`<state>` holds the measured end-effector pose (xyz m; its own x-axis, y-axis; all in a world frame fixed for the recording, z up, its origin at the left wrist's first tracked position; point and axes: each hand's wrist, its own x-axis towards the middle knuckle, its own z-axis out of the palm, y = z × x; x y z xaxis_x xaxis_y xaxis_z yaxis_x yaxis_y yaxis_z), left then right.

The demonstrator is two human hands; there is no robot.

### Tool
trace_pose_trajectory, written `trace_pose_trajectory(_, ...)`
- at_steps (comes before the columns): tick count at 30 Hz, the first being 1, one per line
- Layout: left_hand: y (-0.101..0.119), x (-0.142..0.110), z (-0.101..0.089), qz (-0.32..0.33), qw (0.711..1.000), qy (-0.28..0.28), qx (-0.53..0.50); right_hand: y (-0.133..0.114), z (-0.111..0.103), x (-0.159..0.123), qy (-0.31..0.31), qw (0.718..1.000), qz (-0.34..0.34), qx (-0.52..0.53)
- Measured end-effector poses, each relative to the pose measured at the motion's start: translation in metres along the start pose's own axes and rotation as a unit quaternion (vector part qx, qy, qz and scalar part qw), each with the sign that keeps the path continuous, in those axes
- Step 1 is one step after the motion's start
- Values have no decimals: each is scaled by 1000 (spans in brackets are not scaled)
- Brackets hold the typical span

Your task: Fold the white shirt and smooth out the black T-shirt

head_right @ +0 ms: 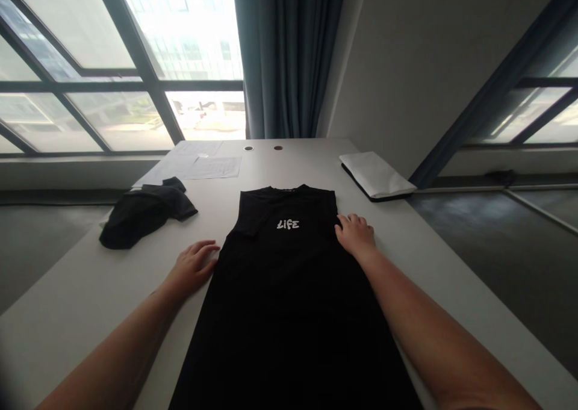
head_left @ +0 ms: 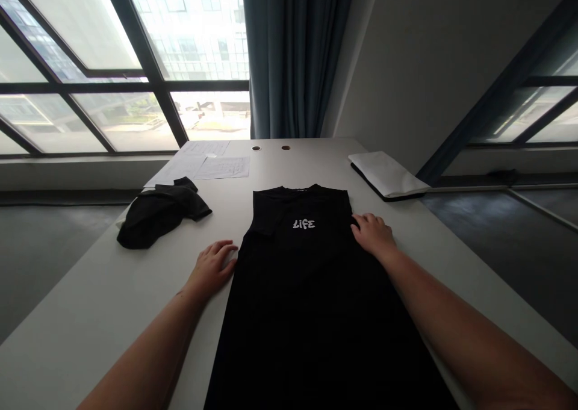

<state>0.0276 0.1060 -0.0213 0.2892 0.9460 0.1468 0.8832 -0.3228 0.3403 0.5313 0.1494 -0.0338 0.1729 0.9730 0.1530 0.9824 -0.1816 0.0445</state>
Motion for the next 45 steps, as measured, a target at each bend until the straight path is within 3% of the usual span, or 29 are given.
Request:
trace_pose_trajectory(7,0,1,-1,9,1000,6,5,34,-7,-6,33,998,33,38)
trace_pose_trajectory(9,0,0,-1,10,1000,7,8,38,-10,-11,49,997,12,66)
trace_pose_trajectory(14,-1,0,0,8,1000,7,9,44,-6,-24,41,984,-105,137)
trace_pose_trajectory(21,-3,1,3,12,1000,6,6,49,1,-16,64,984,-81,143)
trace_pose_trajectory(30,4,4,4,-7,999,35,10,46,-8,-9,82,987,-94,97)
trace_pose_trajectory(33,28,27,7,8,998,51,35,18,-13,12,72,987,-121,83)
trace_pose_trajectory(37,77,97,19,45,997,47,50,-40,-17,51,-53,985,-149,64)
trace_pose_trajectory(39,96,138,28,7,999,14,47,-64,-14,65,-126,983,-113,78)
trace_pose_trajectory(41,103,173,39,-84,996,-20,38,-79,-7,71,-149,981,-88,83)
trace_pose_trajectory(45,94,205,61,-159,986,-35,42,-84,11,71,-151,982,-53,95)
